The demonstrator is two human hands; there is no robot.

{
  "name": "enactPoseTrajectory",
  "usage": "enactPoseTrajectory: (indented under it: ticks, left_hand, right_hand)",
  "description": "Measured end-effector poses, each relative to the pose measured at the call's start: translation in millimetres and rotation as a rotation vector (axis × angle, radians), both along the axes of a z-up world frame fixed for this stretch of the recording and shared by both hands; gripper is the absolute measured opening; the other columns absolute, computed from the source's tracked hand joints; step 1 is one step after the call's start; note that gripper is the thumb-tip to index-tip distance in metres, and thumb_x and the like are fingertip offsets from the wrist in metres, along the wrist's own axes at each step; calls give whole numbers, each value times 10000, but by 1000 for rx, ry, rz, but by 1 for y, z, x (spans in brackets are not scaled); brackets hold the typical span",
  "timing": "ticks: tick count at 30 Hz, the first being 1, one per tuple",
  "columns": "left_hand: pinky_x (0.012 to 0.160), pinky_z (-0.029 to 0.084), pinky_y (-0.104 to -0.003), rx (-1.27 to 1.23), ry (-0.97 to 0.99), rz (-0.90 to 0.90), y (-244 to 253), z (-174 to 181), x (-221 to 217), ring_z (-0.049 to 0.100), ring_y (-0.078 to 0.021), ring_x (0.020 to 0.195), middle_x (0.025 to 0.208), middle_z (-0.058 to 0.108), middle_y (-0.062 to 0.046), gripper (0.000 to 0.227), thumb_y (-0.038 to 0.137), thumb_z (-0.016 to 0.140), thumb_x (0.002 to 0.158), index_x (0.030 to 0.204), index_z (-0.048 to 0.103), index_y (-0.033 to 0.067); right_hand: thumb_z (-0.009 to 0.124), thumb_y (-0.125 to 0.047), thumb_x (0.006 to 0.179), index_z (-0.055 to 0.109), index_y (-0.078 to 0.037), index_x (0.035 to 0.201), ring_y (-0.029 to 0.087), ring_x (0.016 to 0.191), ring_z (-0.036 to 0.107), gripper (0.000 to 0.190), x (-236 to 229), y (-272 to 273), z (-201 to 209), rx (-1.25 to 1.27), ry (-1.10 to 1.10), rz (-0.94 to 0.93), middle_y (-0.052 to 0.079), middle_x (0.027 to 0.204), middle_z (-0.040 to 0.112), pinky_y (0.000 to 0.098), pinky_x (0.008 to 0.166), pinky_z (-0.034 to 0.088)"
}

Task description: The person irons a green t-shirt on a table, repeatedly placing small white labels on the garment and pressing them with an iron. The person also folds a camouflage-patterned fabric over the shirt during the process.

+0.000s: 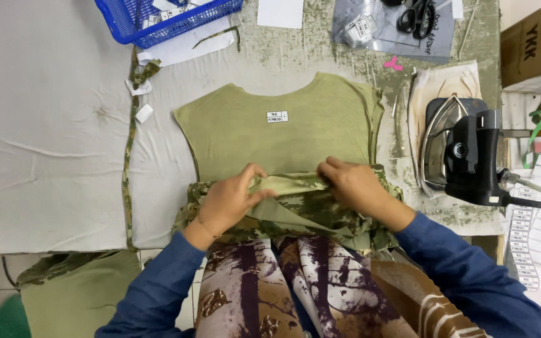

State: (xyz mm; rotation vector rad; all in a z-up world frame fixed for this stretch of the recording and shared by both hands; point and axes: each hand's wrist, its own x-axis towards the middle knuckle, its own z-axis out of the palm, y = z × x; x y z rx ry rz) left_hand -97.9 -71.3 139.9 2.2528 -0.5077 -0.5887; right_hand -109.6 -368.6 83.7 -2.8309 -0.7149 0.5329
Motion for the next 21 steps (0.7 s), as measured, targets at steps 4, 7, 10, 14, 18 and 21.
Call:
enactPoseTrajectory:
  ticks: [4, 7, 10, 14, 18, 21]
  left_hand:
    - [731, 555, -462, 374, 42, -134, 28, 15, 29, 702, -378, 861, 884, 718, -204, 408, 423, 687, 848, 1061, 654, 77]
    - [816, 547, -447, 557, -58, 48, 51, 0, 82, 678, -316, 986, 995, 700, -93, 265, 203, 652, 853, 1118, 652, 212]
    - [788, 536, -374, 517, -294, 252, 59, -50, 136, 689, -273, 950, 977, 694, -75, 213, 357, 650, 958, 1091, 688, 196]
    - [882, 522, -462, 356, -113, 318, 48, -118, 165, 654, -341, 1065, 1081, 694, -135, 290, 335, 662, 910, 1147, 626, 173]
    - [854, 535, -470, 322, -145, 346, 32, -116, 158, 674, -352, 1008, 1035, 697, -175, 415, 488, 612, 953, 1107, 608, 102]
    - [734, 557, -362, 323, -356, 421, 42, -135, 160, 702, -233, 863, 875, 704, -20, 323, 538, 657, 928, 1000, 643, 223]
  right_hand:
    - [575, 0, 772, 633, -183, 1154, 268, 836, 726, 427, 35, -38, 49, -227, 128, -75, 18, 968, 693, 363, 674, 572]
    - [562, -56, 815, 646, -180, 1201, 410, 987, 680, 414, 81, -67, 33, -63, 264, -341, 143, 1027, 738, 528, 863, 530]
    - [561, -111, 885, 643, -77, 1252, 421, 1023, 643, 378, 132, -89, -47, 293, 193, -611, 184, 1053, 698, 505, 879, 474]
    - [609, -311, 924, 647, -74, 1167, 388, 959, 654, 342, 157, -78, -99, 333, 129, -716, 168, 974, 691, 492, 806, 483]
    - [609, -527, 951, 632, -44, 1080, 438, 949, 659, 501, 151, -48, -64, 156, 35, -683, 220, 950, 682, 535, 774, 500]
    - [578, -384, 1021, 605, -241, 1090, 262, 733, 692, 161, 147, -61, -100, 147, -522, -504, -16, 922, 652, 403, 644, 541]
